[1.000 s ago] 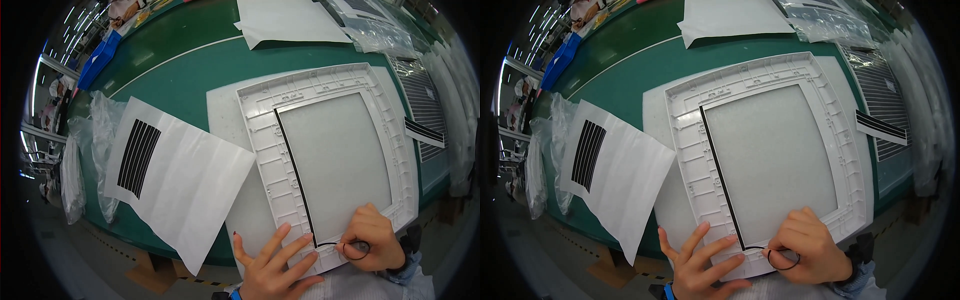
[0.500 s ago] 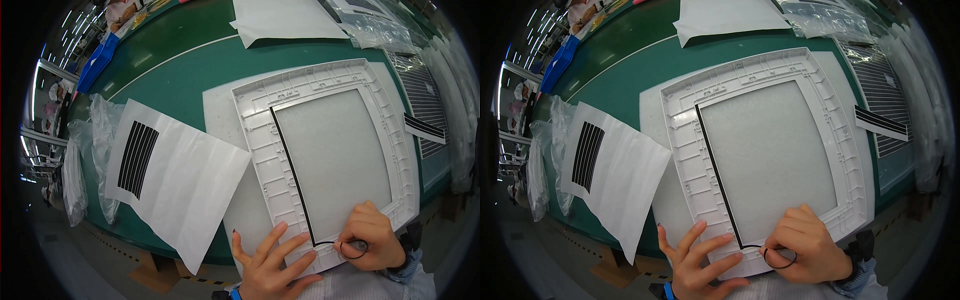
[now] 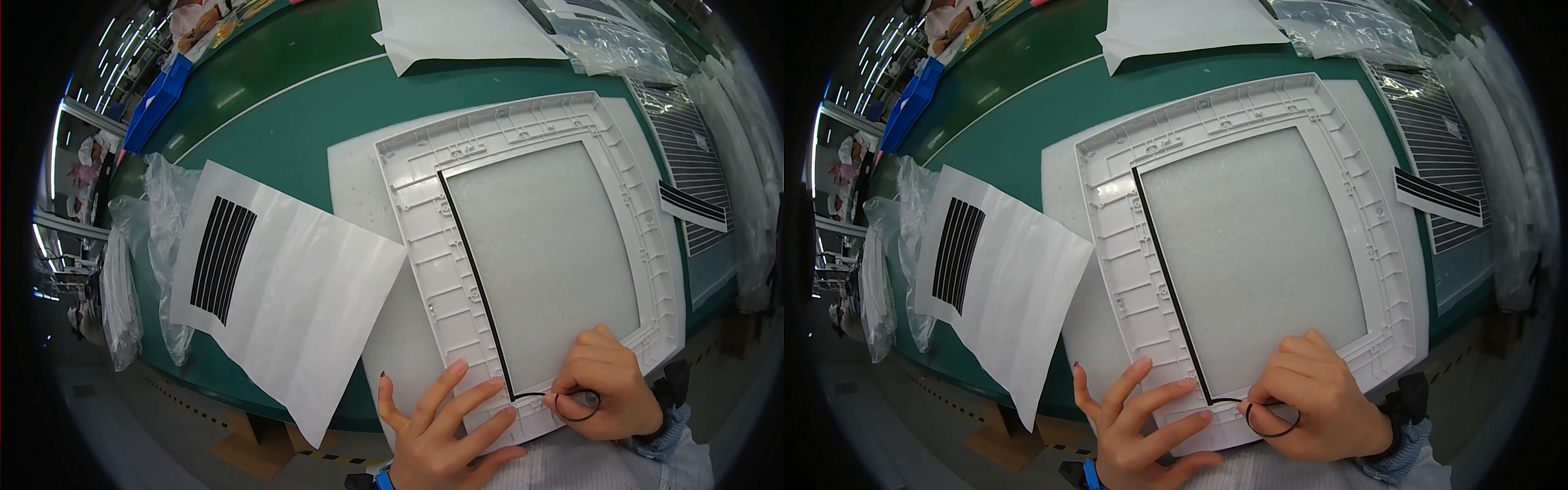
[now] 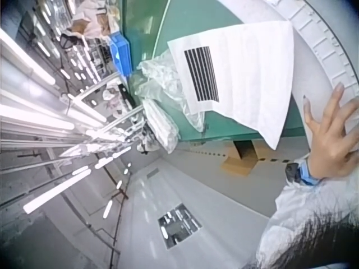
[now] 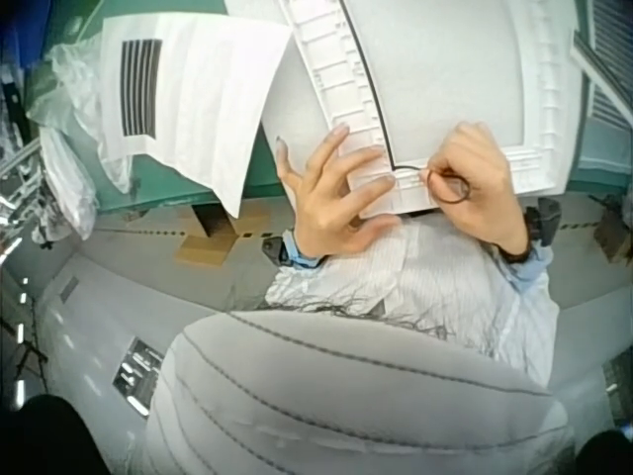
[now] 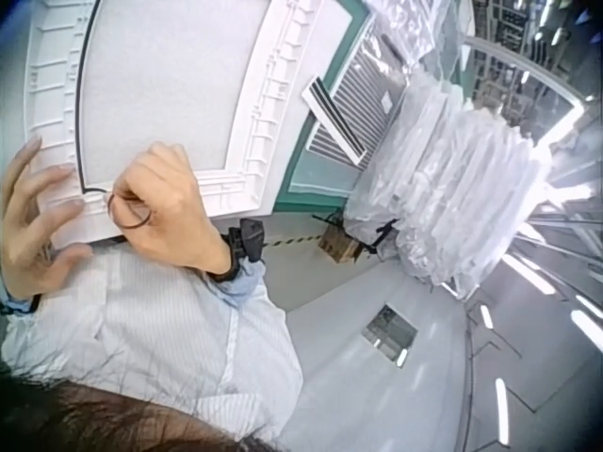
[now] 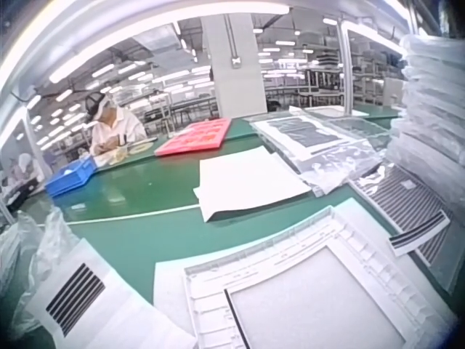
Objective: The person peels black strips from a sheet and presses them onto the inner edges of a white frame. After smoothing the strips, another person fastens a device onto the first person's wrist.
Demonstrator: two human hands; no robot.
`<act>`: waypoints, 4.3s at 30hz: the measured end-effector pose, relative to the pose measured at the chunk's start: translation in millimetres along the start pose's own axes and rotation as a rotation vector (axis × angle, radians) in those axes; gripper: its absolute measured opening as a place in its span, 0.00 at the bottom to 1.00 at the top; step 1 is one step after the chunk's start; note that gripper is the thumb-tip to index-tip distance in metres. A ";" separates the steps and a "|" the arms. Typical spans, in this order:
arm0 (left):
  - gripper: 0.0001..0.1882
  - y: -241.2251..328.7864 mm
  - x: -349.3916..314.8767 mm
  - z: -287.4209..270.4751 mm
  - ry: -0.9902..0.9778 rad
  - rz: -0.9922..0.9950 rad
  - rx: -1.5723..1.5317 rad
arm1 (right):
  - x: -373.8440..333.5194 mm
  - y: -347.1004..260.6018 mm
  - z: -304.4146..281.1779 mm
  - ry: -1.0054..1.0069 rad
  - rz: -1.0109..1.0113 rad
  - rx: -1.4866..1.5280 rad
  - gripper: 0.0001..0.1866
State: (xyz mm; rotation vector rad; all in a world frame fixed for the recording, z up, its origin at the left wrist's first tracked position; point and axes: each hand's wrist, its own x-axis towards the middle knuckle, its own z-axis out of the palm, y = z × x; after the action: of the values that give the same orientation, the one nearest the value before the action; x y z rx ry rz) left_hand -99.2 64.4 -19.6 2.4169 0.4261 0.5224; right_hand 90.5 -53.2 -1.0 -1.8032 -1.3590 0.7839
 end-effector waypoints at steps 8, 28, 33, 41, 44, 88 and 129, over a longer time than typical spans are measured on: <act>0.20 -0.8 0.4 0.2 -0.001 0.020 0.008 | 0.4 -1.7 -1.2 0.002 0.002 -0.004 0.04; 0.20 1.8 -0.2 -3.1 -0.032 -0.029 0.020 | 1.4 1.5 0.5 -0.006 0.005 0.022 0.05; 0.19 -0.3 -1.4 1.0 -0.012 -0.033 -0.031 | -0.2 -0.6 -1.8 0.001 0.011 0.010 0.05; 0.20 0.2 0.7 -1.2 -0.012 0.001 -0.002 | 0.2 0.5 -0.1 -0.004 0.005 0.002 0.06; 0.20 0.7 1.1 -1.2 -0.014 0.002 0.003 | 0.2 0.1 -0.5 -0.006 0.002 -0.002 0.06; 0.24 1.7 2.3 -1.4 -0.083 0.023 0.142 | -16.2 -9.8 -20.7 0.153 0.160 -0.203 0.08; 0.24 0.9 1.8 0.0 -0.076 0.022 0.135 | -1.3 -0.2 -33.1 -0.081 0.185 -0.326 0.09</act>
State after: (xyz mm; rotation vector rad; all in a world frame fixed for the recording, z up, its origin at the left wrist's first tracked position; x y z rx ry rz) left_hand -97.5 64.5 -18.6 2.5646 0.4145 0.4213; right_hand 117.1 -60.8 17.2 -2.1965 -1.4522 0.7719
